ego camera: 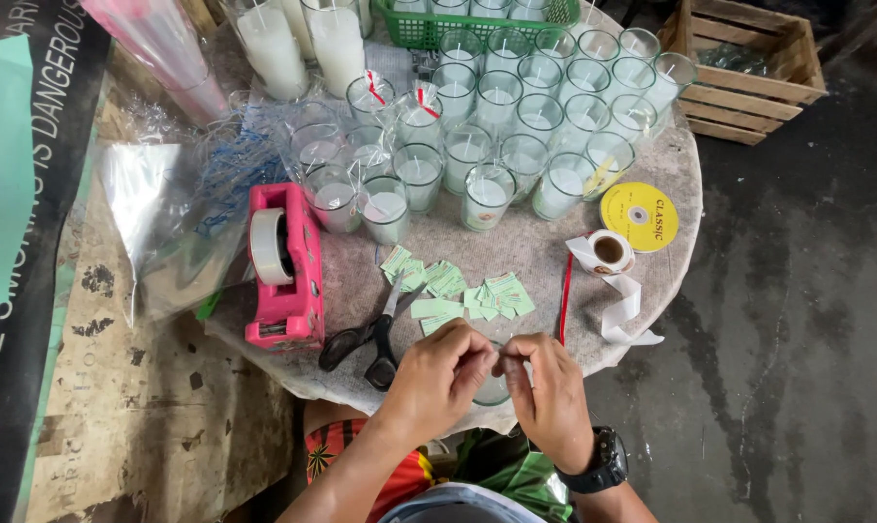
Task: Attaching labels and decorative ribbons to the bottom of glass jars
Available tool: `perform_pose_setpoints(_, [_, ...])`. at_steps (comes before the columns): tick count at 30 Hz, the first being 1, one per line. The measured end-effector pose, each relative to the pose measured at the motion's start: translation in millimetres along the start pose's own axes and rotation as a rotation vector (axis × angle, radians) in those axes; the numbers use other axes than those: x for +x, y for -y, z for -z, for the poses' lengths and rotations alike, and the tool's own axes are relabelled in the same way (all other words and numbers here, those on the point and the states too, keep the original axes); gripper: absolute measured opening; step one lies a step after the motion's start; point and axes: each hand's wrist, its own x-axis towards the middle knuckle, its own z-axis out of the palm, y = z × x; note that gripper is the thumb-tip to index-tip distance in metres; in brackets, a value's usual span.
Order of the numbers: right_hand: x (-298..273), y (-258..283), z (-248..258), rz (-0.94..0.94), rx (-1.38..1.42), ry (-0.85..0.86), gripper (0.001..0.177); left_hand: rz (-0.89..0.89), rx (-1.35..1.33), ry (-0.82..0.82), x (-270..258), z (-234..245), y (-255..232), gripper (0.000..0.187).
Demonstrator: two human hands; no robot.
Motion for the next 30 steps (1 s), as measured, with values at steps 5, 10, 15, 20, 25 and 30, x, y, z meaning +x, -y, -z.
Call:
perform_pose_setpoints(5, [1,8,1,0.087,-0.026,-0.061,0.003,0.225,-0.289,0.092,2,2,2,0.017])
perform_pose_setpoints(10, [3,14,2,0.129,-0.079,-0.091,0.012,0.200,-0.242,0.089,3,1,3,0.017])
perform_pose_setpoints(15, [0,18,6,0.116,-0.114,-0.123,0.006,0.202,-0.215,0.111,-1,4,6,0.015])
perform_pose_setpoints(20, [-18,16,15,0.000,0.210,-0.103,0.011,0.202,-0.099,0.059,-4,15,12,0.016])
perform_pose_setpoints(25, [-26,17,9,-0.193,0.852,-0.043,0.017,0.228,0.031,-0.018,-8,4,33,0.019])
perform_pose_setpoints(30, [-32,7,8,-0.274,0.775,-0.020,0.022,0.171,0.174,-0.121,-11,-2,40,0.024])
